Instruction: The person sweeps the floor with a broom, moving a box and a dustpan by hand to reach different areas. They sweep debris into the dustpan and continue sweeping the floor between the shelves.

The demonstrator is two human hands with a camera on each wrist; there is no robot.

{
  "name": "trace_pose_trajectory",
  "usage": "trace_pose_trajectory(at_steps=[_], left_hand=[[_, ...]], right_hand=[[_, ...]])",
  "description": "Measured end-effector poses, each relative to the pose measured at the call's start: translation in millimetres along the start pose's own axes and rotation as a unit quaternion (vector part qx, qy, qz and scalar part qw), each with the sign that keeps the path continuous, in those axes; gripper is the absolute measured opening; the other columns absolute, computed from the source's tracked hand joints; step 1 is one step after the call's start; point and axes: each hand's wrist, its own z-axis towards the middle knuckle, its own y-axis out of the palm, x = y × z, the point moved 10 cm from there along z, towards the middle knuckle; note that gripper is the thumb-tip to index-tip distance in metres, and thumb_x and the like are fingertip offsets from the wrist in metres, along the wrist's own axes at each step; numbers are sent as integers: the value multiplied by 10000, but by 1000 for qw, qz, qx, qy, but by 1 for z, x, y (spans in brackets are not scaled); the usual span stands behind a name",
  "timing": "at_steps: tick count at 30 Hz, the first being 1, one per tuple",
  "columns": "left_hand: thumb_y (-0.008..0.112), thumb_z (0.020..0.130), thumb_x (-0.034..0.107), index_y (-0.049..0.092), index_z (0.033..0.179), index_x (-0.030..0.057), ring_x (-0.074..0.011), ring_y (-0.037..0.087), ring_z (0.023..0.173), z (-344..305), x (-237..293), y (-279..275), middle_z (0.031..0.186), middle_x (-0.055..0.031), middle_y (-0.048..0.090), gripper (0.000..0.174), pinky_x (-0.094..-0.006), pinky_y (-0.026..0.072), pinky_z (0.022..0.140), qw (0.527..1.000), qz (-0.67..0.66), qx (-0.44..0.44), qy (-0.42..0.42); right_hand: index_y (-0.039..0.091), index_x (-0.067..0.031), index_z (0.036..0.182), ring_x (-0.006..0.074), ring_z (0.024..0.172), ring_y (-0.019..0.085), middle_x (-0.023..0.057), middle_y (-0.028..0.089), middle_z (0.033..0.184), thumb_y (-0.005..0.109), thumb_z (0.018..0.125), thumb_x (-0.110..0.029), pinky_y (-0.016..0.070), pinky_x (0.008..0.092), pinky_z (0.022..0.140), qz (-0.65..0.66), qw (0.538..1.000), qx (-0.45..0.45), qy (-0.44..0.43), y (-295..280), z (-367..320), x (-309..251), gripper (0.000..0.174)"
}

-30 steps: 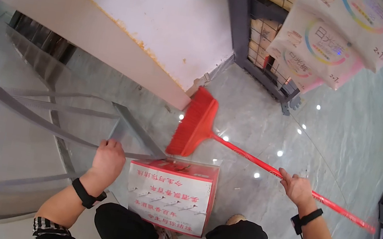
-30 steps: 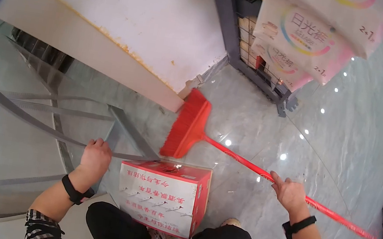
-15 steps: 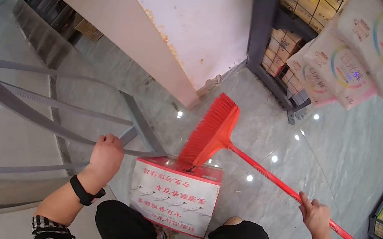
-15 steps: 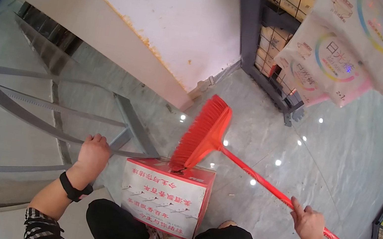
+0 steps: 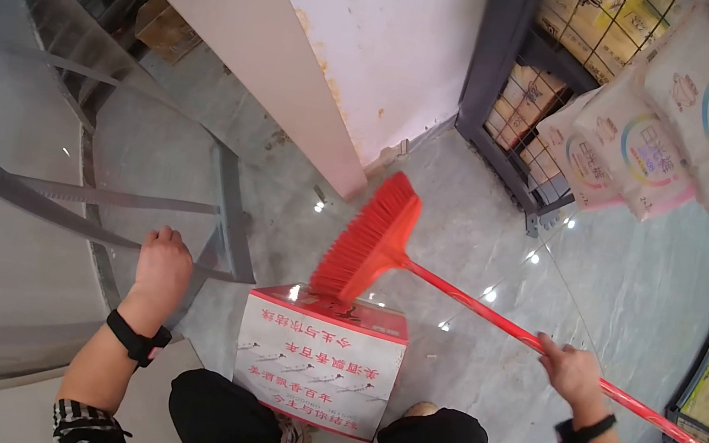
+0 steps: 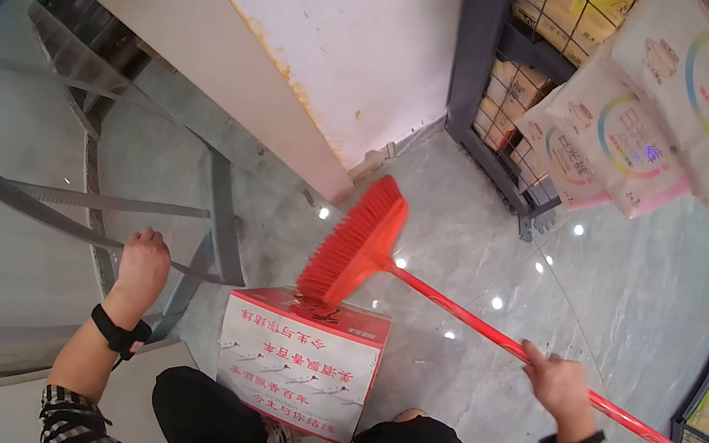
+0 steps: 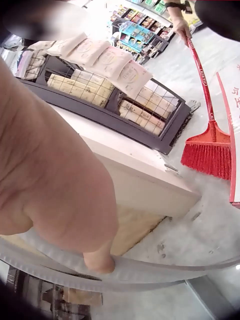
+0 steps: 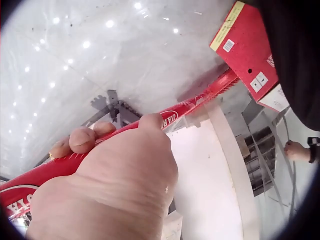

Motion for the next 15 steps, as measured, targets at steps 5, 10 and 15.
trace_pose_trajectory(at_steps=[5,10,15], left_hand=[[548,709,139,648,779,51,-205,512,885,2,0,0,830,-69,572,152,-316,390,771,1000,-1,22,7],[545,699,124,637,742,45,-217,523,869,-4,0,-11,797,-75,570,129,-331,405,754,999,-13,42,9],[542,696,121,635,742,44,-215,519,871,-5,11,-22,805,-73,570,129,-326,399,757,998,-29,55,16]], right_hand=[[479,-237,1229,303,598,587,123,572,638,541,832,-325,476,402,547,5,997,-62,53,74,6,-13,411],[496,-223,1216,328,596,589,147,590,653,564,821,-301,480,428,565,67,987,-25,145,61,-39,47,409],[496,-213,1209,325,566,582,142,584,631,566,820,-289,475,420,532,29,986,-2,161,18,-49,56,402]])
